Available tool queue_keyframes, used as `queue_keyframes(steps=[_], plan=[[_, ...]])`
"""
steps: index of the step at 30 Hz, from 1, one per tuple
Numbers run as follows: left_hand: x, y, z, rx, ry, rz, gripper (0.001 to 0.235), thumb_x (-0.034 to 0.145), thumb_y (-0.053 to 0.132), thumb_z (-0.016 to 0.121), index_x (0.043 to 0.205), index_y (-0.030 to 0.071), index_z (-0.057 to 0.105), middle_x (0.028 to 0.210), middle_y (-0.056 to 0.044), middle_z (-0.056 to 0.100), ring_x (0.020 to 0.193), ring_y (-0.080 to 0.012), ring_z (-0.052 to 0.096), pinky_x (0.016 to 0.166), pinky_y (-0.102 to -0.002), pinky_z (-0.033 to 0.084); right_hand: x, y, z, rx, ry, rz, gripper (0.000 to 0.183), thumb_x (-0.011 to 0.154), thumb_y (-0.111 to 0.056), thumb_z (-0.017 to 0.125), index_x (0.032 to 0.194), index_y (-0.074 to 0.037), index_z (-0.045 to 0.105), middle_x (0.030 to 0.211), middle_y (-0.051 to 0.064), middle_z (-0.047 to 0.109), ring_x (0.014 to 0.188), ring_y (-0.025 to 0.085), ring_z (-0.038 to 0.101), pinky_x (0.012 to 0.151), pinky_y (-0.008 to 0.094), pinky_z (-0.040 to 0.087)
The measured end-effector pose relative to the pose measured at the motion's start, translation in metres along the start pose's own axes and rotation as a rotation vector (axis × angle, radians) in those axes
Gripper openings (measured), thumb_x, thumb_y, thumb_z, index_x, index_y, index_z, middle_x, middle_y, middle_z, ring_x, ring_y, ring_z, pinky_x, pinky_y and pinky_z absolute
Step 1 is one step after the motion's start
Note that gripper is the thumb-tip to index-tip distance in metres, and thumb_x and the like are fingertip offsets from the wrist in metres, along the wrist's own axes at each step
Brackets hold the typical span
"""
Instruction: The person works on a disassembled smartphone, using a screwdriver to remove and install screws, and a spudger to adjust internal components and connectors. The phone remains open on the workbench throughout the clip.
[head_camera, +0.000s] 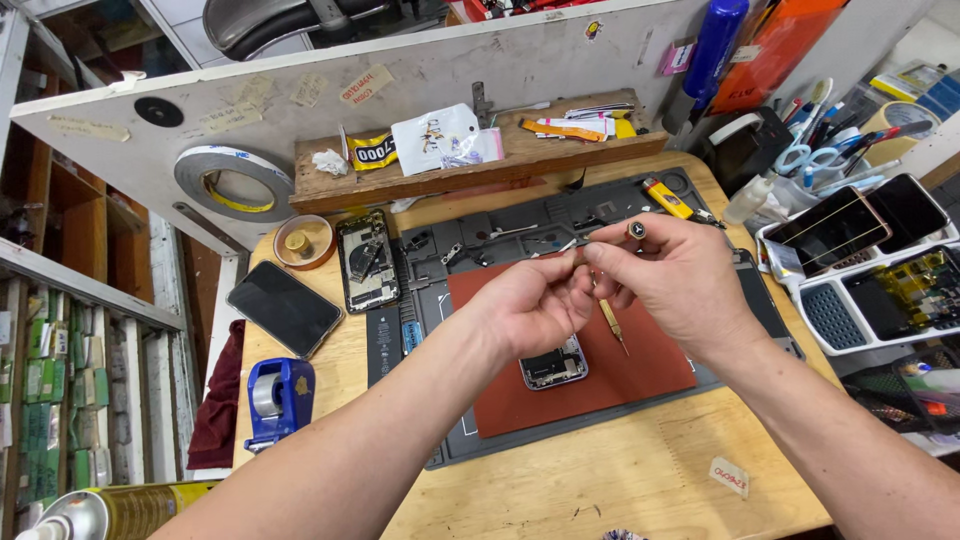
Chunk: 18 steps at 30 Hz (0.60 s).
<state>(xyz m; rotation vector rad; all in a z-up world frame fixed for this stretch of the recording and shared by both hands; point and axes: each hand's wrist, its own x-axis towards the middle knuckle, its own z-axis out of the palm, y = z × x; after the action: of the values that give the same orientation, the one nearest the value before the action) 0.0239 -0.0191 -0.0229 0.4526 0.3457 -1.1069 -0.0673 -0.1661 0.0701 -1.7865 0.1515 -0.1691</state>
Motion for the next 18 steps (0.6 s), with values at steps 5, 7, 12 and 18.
queue_keyframes(steps=[5, 7, 12, 18], plan=[[-0.004, 0.006, -0.005, 0.194, 0.104, -0.01, 0.024, 0.103, 0.028, 0.062, 0.097, 0.007, 0.069, 0.08, 0.0, 0.066, 0.068, -0.01, 0.065, 0.061, -0.022, 0.054, 0.001, 0.023, -0.01, 0.043, 0.07, 0.002, 0.015, 0.097, -0.015, 0.068, 0.104, -0.002, 0.072, 0.08, 0.005, 0.07, 0.067, 0.01, 0.068, 0.055, 0.026, 0.054], [-0.016, 0.01, -0.013, 0.328, 0.258, 0.027, 0.023, 0.102, 0.028, 0.061, 0.094, 0.007, 0.066, 0.08, -0.002, 0.066, 0.069, -0.0123, 0.064, 0.063, -0.025, 0.056, 0.008, 0.034, -0.025, 0.165, 0.202, 0.078, 0.016, 0.103, -0.019, 0.063, 0.108, -0.004, 0.063, 0.089, 0.004, 0.067, 0.077, 0.012, 0.068, 0.062, 0.028, 0.056], [-0.035, 0.015, -0.027, 0.657, 0.589, 0.216, 0.016, 0.1, 0.019, 0.061, 0.093, 0.005, 0.065, 0.077, -0.004, 0.065, 0.064, -0.0152, 0.063, 0.056, -0.028, 0.055, 0.043, 0.069, -0.055, 0.511, 0.341, 0.354, 0.019, 0.106, -0.023, 0.054, 0.111, -0.004, 0.055, 0.103, 0.008, 0.067, 0.094, 0.02, 0.069, 0.082, 0.035, 0.062], [-0.04, 0.008, -0.039, 0.812, 0.765, 0.432, 0.014, 0.099, 0.012, 0.06, 0.09, 0.002, 0.065, 0.075, -0.006, 0.068, 0.058, -0.0133, 0.064, 0.051, -0.028, 0.055, 0.085, 0.109, -0.015, 0.566, 0.247, 0.374, 0.009, 0.1, -0.008, 0.06, 0.108, -0.007, 0.056, 0.104, 0.009, 0.068, 0.094, 0.022, 0.068, 0.087, 0.04, 0.059]])
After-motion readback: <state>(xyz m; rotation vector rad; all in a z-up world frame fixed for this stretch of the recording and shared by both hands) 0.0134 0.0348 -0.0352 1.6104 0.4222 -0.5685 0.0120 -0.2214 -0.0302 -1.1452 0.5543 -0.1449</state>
